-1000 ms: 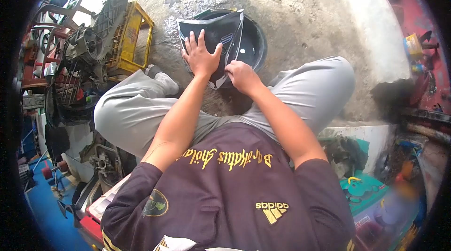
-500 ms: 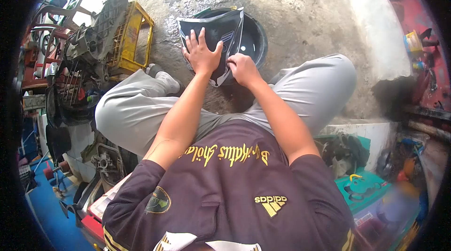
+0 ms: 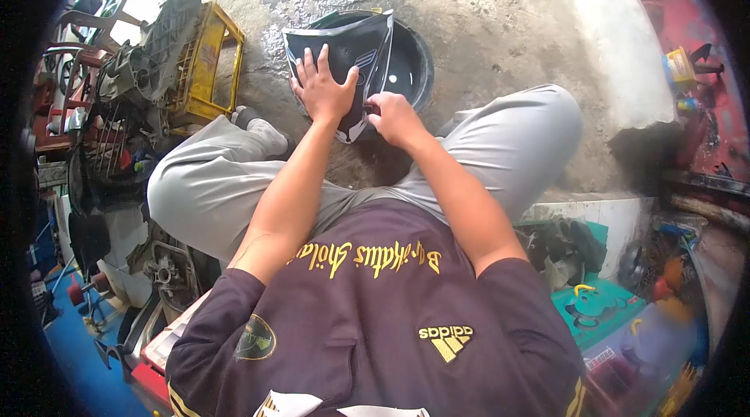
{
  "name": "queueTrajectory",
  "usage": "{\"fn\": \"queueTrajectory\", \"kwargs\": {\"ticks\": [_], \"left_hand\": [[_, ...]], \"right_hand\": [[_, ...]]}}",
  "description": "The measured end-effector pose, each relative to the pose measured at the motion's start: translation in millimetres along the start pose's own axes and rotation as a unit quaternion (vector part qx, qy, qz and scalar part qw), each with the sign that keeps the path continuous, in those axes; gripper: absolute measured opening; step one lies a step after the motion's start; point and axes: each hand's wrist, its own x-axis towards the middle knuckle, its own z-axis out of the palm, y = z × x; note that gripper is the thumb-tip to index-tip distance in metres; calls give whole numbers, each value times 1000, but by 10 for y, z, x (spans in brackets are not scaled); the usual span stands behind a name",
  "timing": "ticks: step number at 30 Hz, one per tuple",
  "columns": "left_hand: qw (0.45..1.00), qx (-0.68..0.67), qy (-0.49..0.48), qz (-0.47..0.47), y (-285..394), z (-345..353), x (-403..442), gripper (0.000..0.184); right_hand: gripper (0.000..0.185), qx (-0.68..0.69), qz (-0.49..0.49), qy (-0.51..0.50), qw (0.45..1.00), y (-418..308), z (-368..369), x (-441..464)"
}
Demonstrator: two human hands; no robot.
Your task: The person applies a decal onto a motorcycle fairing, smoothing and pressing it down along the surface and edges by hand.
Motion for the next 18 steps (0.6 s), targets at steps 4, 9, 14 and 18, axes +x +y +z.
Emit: {"fn": "queueTrajectory", "kwargs": {"ticks": [4, 9, 14, 18], "left_hand": [[1000, 2, -1, 0, 0, -14, 5, 88], [1000, 7, -2, -2, -9, 14, -1, 89], [1000, 9, -5, -5, 2, 8, -1, 89], [1000, 8, 0, -1, -6, 11, 3, 89]], "right_hand": [[25, -54, -49, 20, 997, 68, 25, 75], [23, -26, -21, 135, 990, 53, 87, 126], [28, 47, 125, 91, 987, -67, 89, 54], [31, -39, 74, 173, 981, 51, 137, 200]]}}
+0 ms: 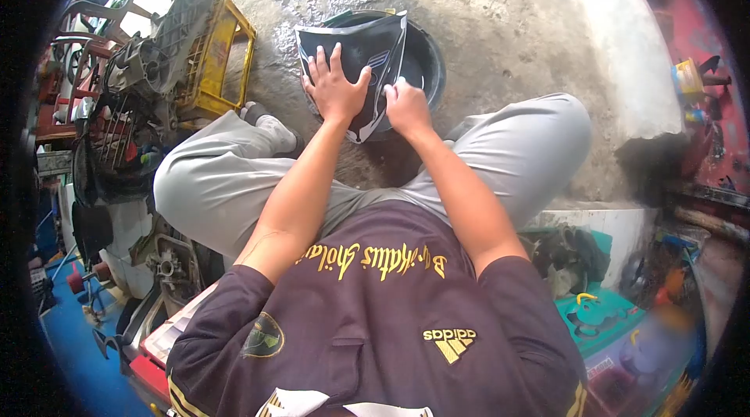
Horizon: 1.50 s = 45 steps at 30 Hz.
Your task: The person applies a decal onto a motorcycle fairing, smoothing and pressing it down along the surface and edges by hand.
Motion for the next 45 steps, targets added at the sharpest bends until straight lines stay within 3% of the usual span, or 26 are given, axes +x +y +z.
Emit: {"fn": "queueTrajectory", "kwargs": {"ticks": [4, 11, 18, 20, 21, 23, 26, 34, 42, 45], "left_hand": [[1000, -10, -2, -2, 9, -3, 6, 89], [1000, -17, -4, -3, 0, 5, 6, 90], [1000, -15, -2, 2, -7, 23, 7, 90], [1000, -14, 2, 0, -4, 25, 7, 90], [1000, -15, 2, 1, -1, 25, 7, 90], [1000, -16, -1, 0, -4, 20, 8, 90], [1000, -13, 1, 2, -2, 13, 12, 89], [1000, -17, -7, -4, 16, 2, 2, 90], [1000, -16, -1, -1, -2, 12, 2, 89], [1000, -17, 2, 1, 2, 18, 4, 89]], "right_hand": [[36, -41, -21, 7, 999, -41, -12, 58], [34, -144, -47, -107, 983, 16, -20, 44], [33, -140, -23, -52, 988, -98, -43, 82], [33, -103, -80, -4, 992, -81, -6, 63], [33, -103, -79, -4, 992, -84, -27, 64], [30, -154, -33, -115, 981, -94, -89, 77], [29, -170, -31, -133, 976, -130, -126, 5], [29, -171, -50, -65, 982, -111, -86, 76], [31, -115, -19, -223, 968, -52, -174, 116], [30, -123, -2, -147, 982, -110, -169, 86]]}}
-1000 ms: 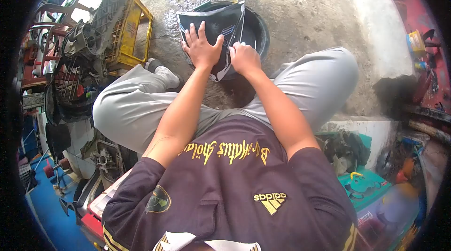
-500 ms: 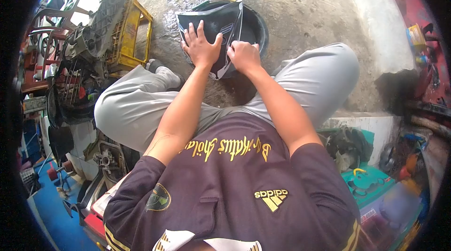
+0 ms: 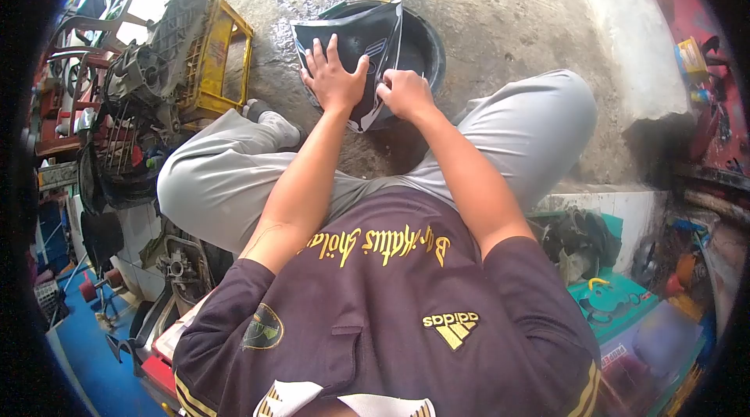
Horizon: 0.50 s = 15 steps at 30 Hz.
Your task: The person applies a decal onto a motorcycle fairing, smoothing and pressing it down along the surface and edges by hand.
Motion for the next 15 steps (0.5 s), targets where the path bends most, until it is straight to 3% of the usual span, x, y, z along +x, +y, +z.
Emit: {"fn": "queueTrajectory", "kwargs": {"ticks": [4, 10, 13, 15], "left_hand": [[1000, 1, -2, -2, -3, -8, 0, 90], [1000, 8, -5, -2, -5, -6, 4, 90], [1000, 6, -6, -3, -5, -7, 6, 90], [1000, -1, -7, -2, 0, -7, -2, 90]], "right_hand": [[30, -23, -28, 47, 998, 46, 89, 40], [28, -70, -62, -83, 992, -22, -28, -32], [28, -96, -51, -57, 992, -30, -22, -32], [29, -71, -61, 19, 995, -13, 30, -28]]}}
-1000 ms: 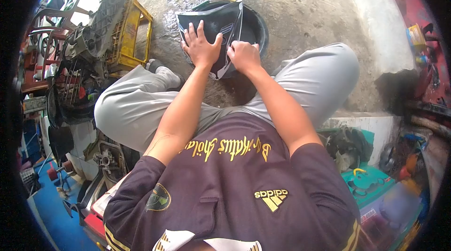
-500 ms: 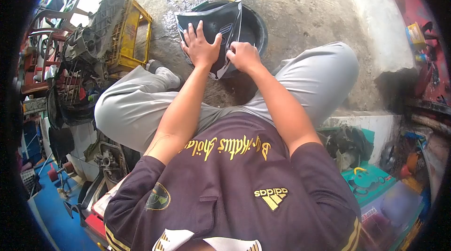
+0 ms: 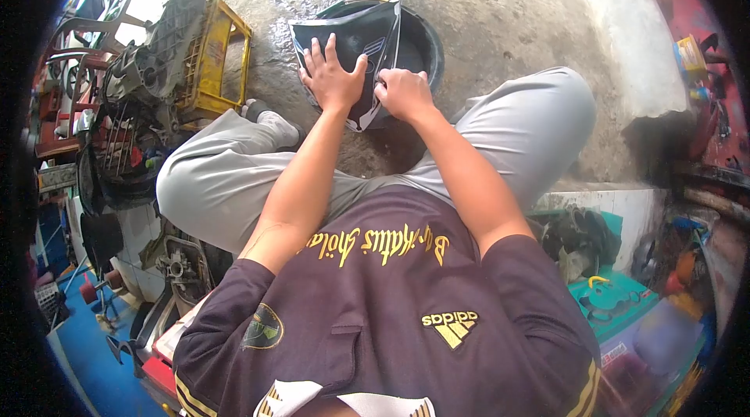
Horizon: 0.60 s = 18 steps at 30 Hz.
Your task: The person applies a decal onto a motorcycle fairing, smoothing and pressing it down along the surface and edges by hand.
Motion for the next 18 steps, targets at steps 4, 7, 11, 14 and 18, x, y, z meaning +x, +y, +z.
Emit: {"fn": "queueTrajectory", "kwargs": {"ticks": [4, 7, 11, 14, 18], "left_hand": [[1000, 3, -2, -2, -1, -2, 3, 90], [1000, 1, -5, -4, 6, -13, 6, 90], [1000, 2, -4, -4, 3, -13, 7, 90], [1000, -2, -5, -9, 14, -20, 0, 90], [1000, 15, 0, -6, 29, -28, -3, 89]], "right_hand": [[29, 7, -4, 8, 1000, 10, 43, -2], [26, -17, -44, -51, 998, -2, 13, -24], [27, -44, -28, -93, 994, -78, -36, -10], [27, -42, -18, -28, 999, -36, -19, 112], [27, -64, -29, -42, 997, -15, -24, 124]]}}
